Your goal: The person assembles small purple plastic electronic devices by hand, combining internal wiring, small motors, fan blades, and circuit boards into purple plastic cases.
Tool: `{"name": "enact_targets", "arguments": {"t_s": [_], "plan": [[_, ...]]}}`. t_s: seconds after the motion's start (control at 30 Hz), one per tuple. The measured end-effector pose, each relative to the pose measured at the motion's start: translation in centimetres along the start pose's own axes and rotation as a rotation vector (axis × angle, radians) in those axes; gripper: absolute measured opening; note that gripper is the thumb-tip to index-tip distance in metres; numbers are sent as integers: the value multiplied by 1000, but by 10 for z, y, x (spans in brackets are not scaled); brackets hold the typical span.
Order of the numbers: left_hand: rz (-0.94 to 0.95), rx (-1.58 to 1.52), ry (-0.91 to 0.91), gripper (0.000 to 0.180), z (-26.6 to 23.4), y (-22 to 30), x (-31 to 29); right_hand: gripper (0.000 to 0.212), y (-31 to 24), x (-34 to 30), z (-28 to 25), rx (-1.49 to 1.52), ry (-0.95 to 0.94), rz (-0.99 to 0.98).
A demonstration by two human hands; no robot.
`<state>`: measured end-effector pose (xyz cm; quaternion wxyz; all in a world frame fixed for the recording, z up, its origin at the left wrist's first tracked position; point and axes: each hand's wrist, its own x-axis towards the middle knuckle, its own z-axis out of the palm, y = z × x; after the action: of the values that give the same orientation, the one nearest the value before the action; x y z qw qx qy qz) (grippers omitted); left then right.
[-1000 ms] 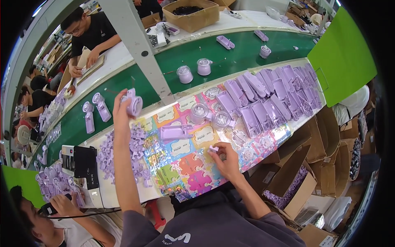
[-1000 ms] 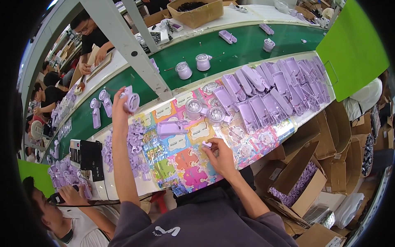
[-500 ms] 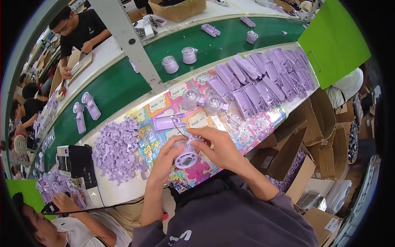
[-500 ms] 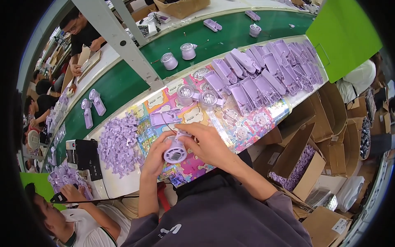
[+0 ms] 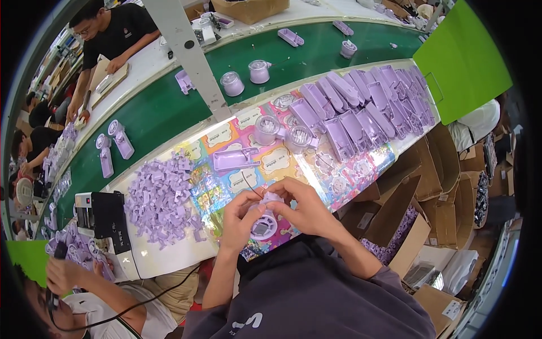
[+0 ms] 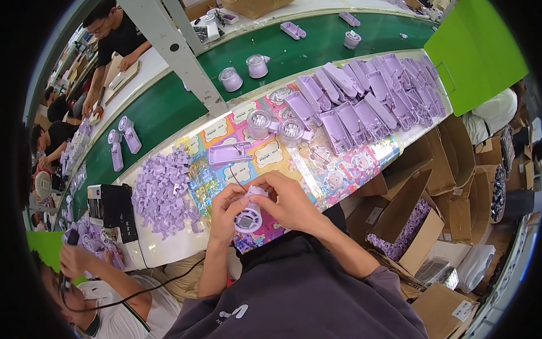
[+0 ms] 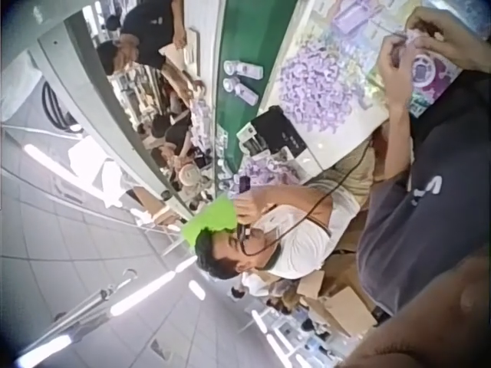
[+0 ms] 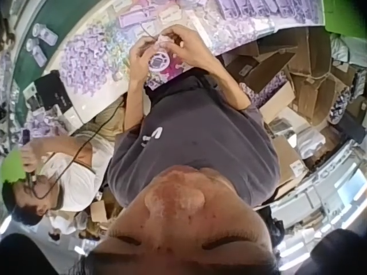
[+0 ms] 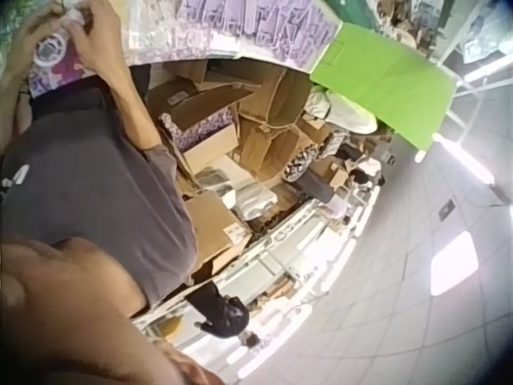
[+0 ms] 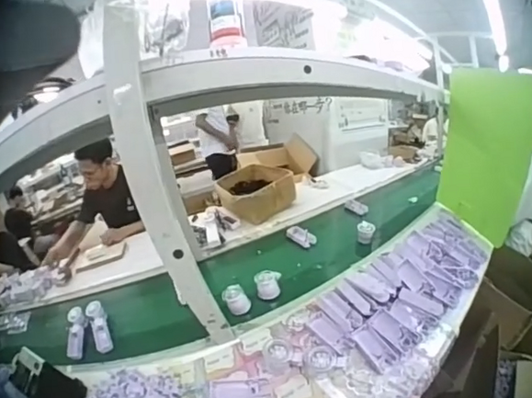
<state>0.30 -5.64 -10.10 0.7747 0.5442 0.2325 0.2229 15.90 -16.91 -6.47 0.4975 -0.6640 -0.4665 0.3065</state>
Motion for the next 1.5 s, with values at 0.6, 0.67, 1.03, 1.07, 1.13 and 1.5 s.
{"name": "enact_targets", "arguments": {"t_s": [0.6,0.67,1.03,1.07,1.13,1.5], "plan": [[195,113,90,5,7,-7,0,29,6,-9,1,272,-26,61],[214,-8,1,5,6,-7,-2,28,4,-14,-1,283,-60,78],[134,-112,322,9,14,-4,5,39,-2,-7,17,-109,276,-84],[130,-152,385,11,18,1,7,46,3,-11,21,-31,224,-69],[254,-2,186,27,19,0,13,71,9,-19,29,142,122,2],[559,1459,-98,65,-53,29,99,63,21,-6,-21,-367,226,-182]]}}
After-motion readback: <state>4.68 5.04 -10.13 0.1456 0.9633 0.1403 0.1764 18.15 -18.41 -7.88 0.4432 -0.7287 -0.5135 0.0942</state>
